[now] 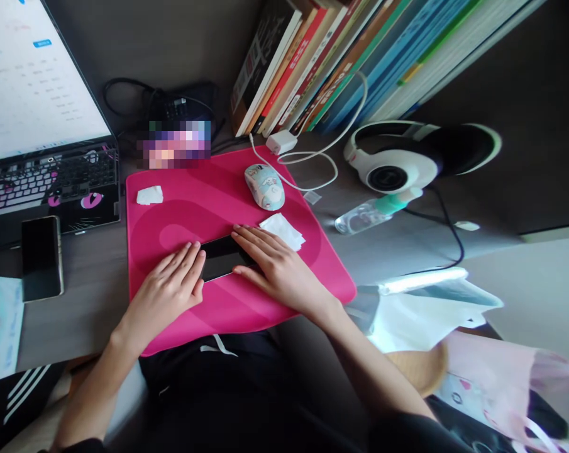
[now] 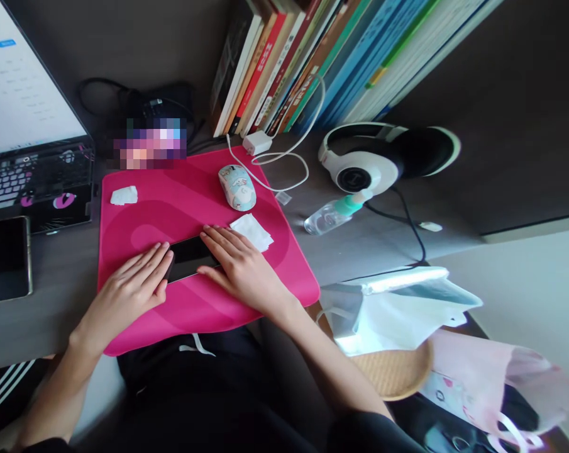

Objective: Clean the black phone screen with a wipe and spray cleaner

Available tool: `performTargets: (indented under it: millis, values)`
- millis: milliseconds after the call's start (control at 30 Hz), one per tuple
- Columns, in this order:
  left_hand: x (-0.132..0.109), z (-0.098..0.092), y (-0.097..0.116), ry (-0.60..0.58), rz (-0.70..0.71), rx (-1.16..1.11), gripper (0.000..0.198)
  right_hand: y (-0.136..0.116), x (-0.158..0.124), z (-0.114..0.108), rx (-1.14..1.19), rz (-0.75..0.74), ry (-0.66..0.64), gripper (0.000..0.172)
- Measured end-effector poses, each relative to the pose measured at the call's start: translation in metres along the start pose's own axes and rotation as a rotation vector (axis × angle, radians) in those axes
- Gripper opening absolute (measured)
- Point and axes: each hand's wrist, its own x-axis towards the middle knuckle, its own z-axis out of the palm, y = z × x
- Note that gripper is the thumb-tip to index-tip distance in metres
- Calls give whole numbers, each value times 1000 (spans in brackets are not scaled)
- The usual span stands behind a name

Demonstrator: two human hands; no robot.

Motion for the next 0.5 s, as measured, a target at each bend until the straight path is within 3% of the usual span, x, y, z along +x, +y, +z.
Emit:
performTargets:
  millis: [167, 333, 433, 500]
  values:
    - [1, 1, -2, 41, 8, 2, 51, 0, 0, 0, -30, -2, -10, 62]
    - [4, 0, -2, 90, -80, -113, 51, 0, 0, 1, -25, -5, -5, 72]
    - [5, -3, -1, 106, -161, -204, 44, 2, -2, -5, -65, 16, 123, 75]
    - [4, -5, -1, 105, -249, -289, 41, 6, -6, -13, -116, 49, 217, 66]
